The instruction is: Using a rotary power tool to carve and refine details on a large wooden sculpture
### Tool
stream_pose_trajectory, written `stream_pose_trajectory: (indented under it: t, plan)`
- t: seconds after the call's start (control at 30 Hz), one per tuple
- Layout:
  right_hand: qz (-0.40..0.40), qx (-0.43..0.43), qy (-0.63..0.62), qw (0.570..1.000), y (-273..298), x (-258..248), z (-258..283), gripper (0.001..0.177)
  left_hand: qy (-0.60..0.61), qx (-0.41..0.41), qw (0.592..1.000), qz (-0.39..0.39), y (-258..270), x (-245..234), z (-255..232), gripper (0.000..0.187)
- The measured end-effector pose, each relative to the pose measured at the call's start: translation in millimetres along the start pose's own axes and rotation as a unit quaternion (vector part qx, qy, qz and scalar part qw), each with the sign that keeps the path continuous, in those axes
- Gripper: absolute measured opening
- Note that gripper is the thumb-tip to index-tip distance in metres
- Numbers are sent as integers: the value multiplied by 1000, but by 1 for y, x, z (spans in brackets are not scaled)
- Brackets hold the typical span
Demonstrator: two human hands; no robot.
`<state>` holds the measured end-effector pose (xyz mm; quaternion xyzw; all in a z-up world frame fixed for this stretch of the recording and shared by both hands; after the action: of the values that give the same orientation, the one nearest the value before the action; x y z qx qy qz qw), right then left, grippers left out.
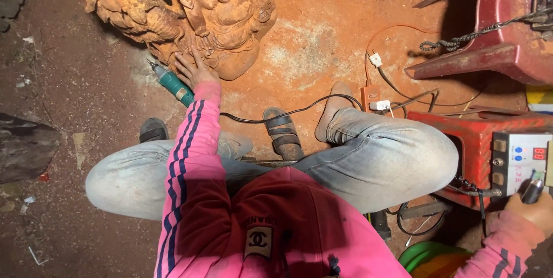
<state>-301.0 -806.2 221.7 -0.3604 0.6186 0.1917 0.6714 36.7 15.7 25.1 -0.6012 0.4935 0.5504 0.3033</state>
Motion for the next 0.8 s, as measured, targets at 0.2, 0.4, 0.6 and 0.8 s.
stream_pose_trajectory:
  t: [0.2,0.4,0.6,0.8]
  plan:
    - [-58,10,59,997,-14,26,-38,31,-2,-13,999,40,1,-5,-2,102]
    - [-70,-46,6,996,-15,38,-59,26,1,-21,999,31,4,-1,1,104]
    - [-98,-56,38,993,-20,36,-56,31,10,-20,999,35,-2,10,6,108]
    - [-51,-23,39,998,-27,48,-66,32,11,-28,999,35,-1,11,8,111]
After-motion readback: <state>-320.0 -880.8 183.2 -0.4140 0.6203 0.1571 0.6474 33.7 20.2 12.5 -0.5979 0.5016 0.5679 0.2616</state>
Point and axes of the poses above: each hand's wrist, its own y-axis away from the middle knuckle, its own x-axis out of the palm, z = x × y, the point moved 4 cm from there along -y, towards the middle knuckle, and after that the axes turned 10 degrees about x, right-handed, at the moved point
